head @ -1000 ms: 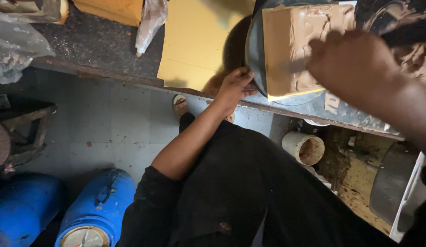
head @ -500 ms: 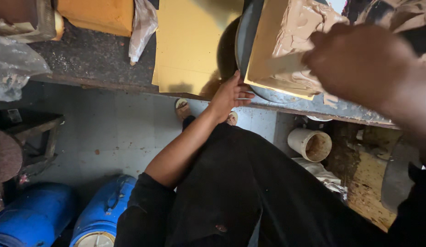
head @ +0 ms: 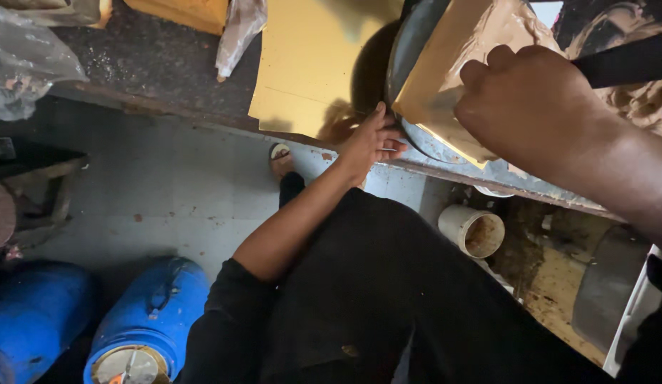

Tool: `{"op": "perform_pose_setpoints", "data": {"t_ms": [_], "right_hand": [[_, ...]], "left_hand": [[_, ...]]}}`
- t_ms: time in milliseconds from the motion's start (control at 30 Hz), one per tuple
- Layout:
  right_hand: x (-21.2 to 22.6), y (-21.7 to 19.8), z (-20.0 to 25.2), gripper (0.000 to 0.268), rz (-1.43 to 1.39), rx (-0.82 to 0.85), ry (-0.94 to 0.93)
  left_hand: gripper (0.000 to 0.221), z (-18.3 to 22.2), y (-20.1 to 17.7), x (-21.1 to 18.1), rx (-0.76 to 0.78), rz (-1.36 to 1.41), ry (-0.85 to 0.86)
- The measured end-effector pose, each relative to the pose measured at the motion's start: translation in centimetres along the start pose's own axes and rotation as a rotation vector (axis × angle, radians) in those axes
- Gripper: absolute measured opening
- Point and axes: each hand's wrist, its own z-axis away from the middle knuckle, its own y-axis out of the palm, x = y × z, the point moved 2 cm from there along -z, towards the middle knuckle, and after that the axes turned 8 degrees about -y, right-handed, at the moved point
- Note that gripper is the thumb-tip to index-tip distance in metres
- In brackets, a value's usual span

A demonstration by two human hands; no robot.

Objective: The person frosts a square cake by spreading light-colored frosting with an offset spatula, using a scraper to create a wavy pattern on the sides, and finishing by pouring dark chocolate glaze into a central well on top.

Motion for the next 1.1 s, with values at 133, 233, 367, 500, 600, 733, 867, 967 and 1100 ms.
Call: {"op": "perform_pose_setpoints", "data": {"t_ms": [133,233,367,500,600,733,867,967,1100], "right_hand": [[0.1,-0.2,-0.2,0.008,0.091,-0.010,-0.001],[-0.1,-0.4,0.0,0.005,0.093,-0.005,-0.008],[0.0,0.0,0.6,0.007,0.078,0.073,-0.024],[0.3,1.1,1.3,0.012,0.038,0.169,-0.032],[1.0,2.6,2.0,0.013,-0.002,0.252,-0.067],[1.0,3.8,1.9,0.030,-0.037,0.142,-0.085],[-0.3,3.0,1.8,0.029,0.290,-0.001,-0.114],[-1.6,1.8,3.0,0.011,0.201,-0.182,0.043],[0.3,1.8,4.2,0.009,0.191,-0.099,0.015]], "left_hand": [[0.101,-0.2,0.0,-0.6,-0.005,-0.059,0.056],[0.099,-0.2,0.1,-0.8,-0.047,-0.023,0.039],[0.095,-0.1,0.0,-1.7,-0.062,-0.066,0.076],[0.086,-0.5,-0.2,-2.4,-0.041,-0.062,0.113],[0.080,-0.8,-0.6,-2.9,-0.048,-0.079,0.167],[0.076,-1.1,-0.7,-3.4,-0.147,-0.021,0.170],[0.077,-0.5,0.3,-2.3,-0.025,0.083,0.179],[0.077,-0.8,1.0,-0.3,0.001,0.054,0.099],[0.077,-0.9,0.8,0.9,0.119,0.073,0.095]]}}
